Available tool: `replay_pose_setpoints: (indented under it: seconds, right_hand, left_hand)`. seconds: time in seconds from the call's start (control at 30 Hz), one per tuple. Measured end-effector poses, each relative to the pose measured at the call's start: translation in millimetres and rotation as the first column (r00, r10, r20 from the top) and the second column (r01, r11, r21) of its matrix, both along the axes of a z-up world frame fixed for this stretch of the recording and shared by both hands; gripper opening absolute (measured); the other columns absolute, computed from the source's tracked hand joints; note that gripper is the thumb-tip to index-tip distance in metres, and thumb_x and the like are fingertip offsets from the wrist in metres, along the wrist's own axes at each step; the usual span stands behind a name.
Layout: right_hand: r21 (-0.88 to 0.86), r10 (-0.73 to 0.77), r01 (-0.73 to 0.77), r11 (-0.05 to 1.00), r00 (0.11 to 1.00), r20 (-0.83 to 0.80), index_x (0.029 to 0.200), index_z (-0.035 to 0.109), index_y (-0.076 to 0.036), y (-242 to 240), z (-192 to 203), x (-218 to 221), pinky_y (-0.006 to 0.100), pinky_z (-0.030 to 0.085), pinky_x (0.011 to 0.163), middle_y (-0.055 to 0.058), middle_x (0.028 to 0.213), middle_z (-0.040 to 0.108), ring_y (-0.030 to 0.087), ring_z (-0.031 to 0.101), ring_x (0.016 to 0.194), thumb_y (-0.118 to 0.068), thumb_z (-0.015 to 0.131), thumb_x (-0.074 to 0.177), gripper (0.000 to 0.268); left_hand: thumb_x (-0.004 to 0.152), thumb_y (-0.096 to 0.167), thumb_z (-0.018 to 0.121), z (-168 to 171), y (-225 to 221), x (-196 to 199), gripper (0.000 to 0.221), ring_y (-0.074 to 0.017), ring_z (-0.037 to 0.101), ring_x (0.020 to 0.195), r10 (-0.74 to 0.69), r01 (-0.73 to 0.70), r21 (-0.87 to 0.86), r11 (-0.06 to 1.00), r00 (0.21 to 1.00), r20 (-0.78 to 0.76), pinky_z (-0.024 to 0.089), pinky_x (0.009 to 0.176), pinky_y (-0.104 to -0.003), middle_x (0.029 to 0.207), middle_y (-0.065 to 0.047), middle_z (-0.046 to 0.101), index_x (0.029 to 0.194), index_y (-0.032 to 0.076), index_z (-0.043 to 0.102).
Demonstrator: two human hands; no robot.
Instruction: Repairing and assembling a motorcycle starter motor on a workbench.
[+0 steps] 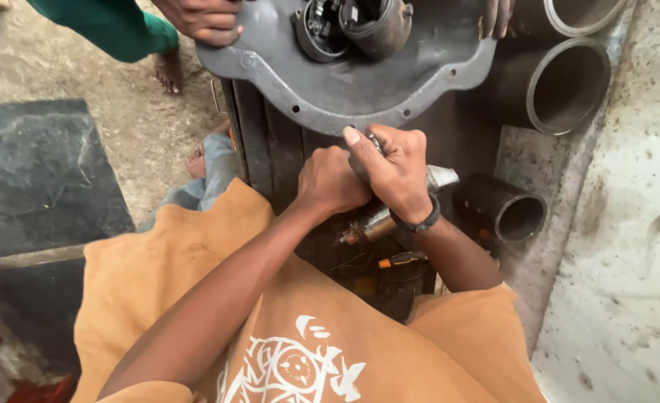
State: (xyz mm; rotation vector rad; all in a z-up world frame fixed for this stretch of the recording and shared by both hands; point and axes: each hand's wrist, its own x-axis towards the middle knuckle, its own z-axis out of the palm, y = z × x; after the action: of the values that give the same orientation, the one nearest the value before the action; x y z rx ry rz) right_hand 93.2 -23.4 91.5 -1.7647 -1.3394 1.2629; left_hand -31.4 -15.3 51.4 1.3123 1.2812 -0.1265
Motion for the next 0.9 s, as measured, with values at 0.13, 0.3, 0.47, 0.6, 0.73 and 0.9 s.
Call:
replay_pose_setpoints:
  seconds: [0.13,0.3,0.47,0.6,0.73,0.9]
  right_hand:
    - [0.058,0.007,-0.010,0.998,0.999,0.044,0.066,0.045,0.000,-7,6,-4,0.030,0.030,0.047,0.002,0.056,0.037,0.005,0.032,0.056,-0.021,0.070,0.103,0.050]
    - [0.177,0.010,-0.028,0.984,0.995,0.104,0.067,0.047,0.000,-10,7,-9,0.031,0.033,0.047,0.006,0.054,0.043,0.008,0.037,0.053,-0.015,0.067,0.105,0.046]
    - [0.318,0.069,-0.134,0.939,0.976,0.208,0.066,0.051,-0.001,-7,7,-6,0.035,0.036,0.047,0.010,0.053,0.047,0.018,0.047,0.043,-0.009,0.066,0.103,0.040]
    - [0.386,0.114,-0.194,0.902,0.969,0.220,0.065,0.052,-0.001,-12,4,-7,0.037,0.035,0.048,0.011,0.054,0.047,0.021,0.047,0.043,-0.008,0.065,0.103,0.041]
    - [0.319,0.122,-0.203,0.926,0.959,0.255,0.065,0.052,0.000,-13,14,-2,0.037,0.036,0.050,0.013,0.057,0.049,0.023,0.048,0.046,-0.009,0.065,0.102,0.040]
    - [0.238,0.126,-0.163,0.957,0.978,0.166,0.066,0.053,0.001,-5,21,-16,0.037,0.037,0.049,0.012,0.057,0.051,0.023,0.048,0.046,-0.009,0.064,0.102,0.039]
  left_hand:
    - [0.072,0.033,0.071,-5,-2,0,0.029,-0.0409,0.073,0.088,-0.069,0.069,0.005,0.998,0.997,0.025,0.058,0.078,-0.049,0.085,-0.022,0.073,0.079,0.006,0.078]
    - [0.074,0.042,0.073,-1,5,-1,0.038,-0.0414,0.071,0.091,-0.075,0.076,-0.006,0.997,0.996,0.055,0.057,0.078,-0.049,0.087,-0.023,0.073,0.082,0.005,0.077]
    - [0.070,0.050,0.074,-9,3,-1,0.049,-0.0392,0.073,0.097,-0.062,0.063,-0.044,0.997,0.998,0.027,0.058,0.083,-0.048,0.092,-0.025,0.074,0.086,0.003,0.078]
    - [0.070,0.048,0.072,-4,6,-5,0.049,-0.0407,0.073,0.097,-0.038,0.038,-0.065,0.997,0.999,0.000,0.059,0.083,-0.049,0.093,-0.026,0.074,0.086,0.002,0.078]
    - [0.070,0.052,0.074,3,-3,2,0.052,-0.0409,0.071,0.099,0.036,-0.036,-0.071,0.997,0.999,-0.008,0.057,0.085,-0.049,0.096,-0.026,0.073,0.088,0.003,0.078]
    - [0.070,0.047,0.072,2,8,-7,0.047,-0.0392,0.073,0.099,0.043,-0.043,-0.090,0.995,0.999,-0.004,0.059,0.083,-0.049,0.098,-0.022,0.076,0.089,0.005,0.079]
